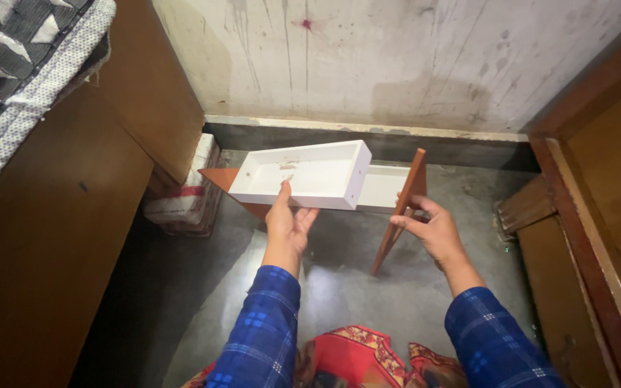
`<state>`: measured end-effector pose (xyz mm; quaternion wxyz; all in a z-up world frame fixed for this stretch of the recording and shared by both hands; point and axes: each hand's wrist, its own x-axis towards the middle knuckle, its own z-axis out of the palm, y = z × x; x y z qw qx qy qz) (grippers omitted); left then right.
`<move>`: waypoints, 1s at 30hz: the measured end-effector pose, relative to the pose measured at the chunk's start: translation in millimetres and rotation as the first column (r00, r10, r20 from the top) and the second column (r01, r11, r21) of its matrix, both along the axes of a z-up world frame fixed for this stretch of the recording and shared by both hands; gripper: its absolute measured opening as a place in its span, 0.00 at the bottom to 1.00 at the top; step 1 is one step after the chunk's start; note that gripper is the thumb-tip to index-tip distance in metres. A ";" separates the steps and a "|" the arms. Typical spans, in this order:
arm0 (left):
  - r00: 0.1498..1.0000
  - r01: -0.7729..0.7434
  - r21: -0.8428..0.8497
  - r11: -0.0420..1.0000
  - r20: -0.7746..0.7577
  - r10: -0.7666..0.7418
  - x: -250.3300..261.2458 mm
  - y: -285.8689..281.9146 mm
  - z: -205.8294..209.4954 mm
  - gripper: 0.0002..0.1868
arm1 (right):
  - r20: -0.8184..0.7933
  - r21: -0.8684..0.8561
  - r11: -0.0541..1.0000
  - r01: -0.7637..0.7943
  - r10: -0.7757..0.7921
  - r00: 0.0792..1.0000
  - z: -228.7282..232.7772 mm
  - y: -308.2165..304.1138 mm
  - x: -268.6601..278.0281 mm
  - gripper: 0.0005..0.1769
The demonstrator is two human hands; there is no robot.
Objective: The person assembles a small white drawer unit by attaching orange triangular side panels using screws. They align the panels, insert screws, and tighten them by hand to secure the components together.
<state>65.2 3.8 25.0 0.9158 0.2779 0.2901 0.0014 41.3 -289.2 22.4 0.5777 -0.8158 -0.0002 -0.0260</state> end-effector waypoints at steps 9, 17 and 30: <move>0.998 0.066 0.062 0.996 -0.005 -0.066 -5.2 -4.9 -2.3 0.34 | 0.403 -0.517 0.740 0.430 -0.233 0.885 -19.5 10.5 -19.3 0.30; 0.991 0.132 0.132 0.982 -0.024 -0.130 -17.4 -15.3 -0.6 0.32 | 0.507 -0.440 0.745 0.502 -0.255 0.823 -20.7 6.1 -18.4 0.27; 0.995 0.099 0.129 0.987 0.019 -0.102 -19.7 -20.6 -0.5 0.32 | 0.470 -0.361 0.737 0.571 -0.385 0.794 -12.0 -8.8 -25.2 0.25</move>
